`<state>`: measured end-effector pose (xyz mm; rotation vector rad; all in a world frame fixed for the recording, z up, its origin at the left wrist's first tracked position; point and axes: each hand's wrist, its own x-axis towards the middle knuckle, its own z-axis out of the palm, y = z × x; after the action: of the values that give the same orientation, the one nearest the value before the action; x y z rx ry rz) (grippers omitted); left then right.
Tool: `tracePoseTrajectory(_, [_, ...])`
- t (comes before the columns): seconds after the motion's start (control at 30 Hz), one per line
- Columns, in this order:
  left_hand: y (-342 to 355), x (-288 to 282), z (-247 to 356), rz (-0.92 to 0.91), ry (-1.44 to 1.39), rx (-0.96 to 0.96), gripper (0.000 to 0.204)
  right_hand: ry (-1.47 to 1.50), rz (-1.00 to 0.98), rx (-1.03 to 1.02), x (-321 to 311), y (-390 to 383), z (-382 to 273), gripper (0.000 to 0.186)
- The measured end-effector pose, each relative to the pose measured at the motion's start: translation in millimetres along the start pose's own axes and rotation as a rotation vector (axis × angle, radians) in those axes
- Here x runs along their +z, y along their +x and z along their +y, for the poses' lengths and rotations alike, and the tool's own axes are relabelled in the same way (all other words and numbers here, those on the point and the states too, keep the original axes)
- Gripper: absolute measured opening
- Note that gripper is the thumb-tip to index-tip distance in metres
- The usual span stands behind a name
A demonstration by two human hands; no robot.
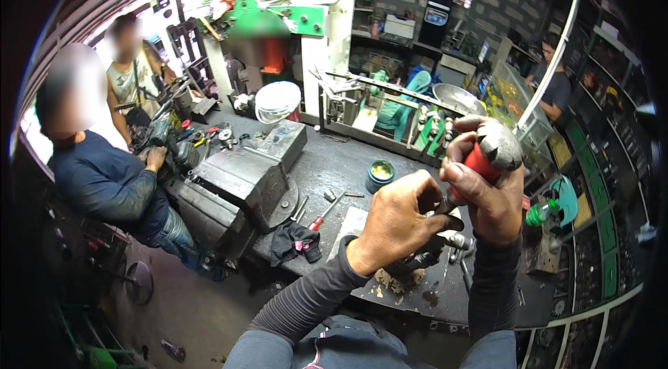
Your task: The person is repairing mechanical parts in a workshop. They use a hammer and a red tool to work on a mechanical component, while another person assists by holding parts and providing tools.
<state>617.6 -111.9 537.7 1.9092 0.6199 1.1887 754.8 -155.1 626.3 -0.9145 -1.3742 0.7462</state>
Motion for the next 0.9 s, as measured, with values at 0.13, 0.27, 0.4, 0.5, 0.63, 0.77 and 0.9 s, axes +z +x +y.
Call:
tracePoseTrajectory(0.13, [0.6,-3.0,6.9,-0.055,-0.219,0.095,0.043,0.033,-0.035,-0.026,4.0,2.6,0.1,0.061])
tracePoseTrajectory(0.27, [-3.2,-4.6,4.4,-0.086,-0.154,0.070,0.041,0.028,-0.050,-0.043,3.8,1.3,2.3,0.061])
tracePoseTrajectory(0.4, [-3.5,1.4,1.7,0.014,0.001,0.003,0.049,0.039,-0.030,-0.008,0.7,-4.0,6.9,0.058])
tracePoseTrajectory(0.5, [-4.4,0.9,3.0,-0.029,-0.110,0.045,0.045,0.118,-0.050,0.010,-1.5,-7.0,11.2,0.048])
tracePoseTrajectory(0.63, [-10.2,-3.4,4.1,-0.091,-0.057,-0.032,0.033,0.118,-0.066,0.013,-2.2,-8.1,15.5,0.041])
tracePoseTrajectory(0.77, [-9.0,4.3,-0.9,-0.005,0.077,-0.030,0.037,0.206,-0.064,0.081,-1.2,-7.7,17.3,0.039])
tracePoseTrajectory(0.9, [-9.3,7.8,-3.8,-0.022,-0.178,-0.029,0.036,0.143,-0.053,-0.041,0.9,-9.6,18.3,0.046])
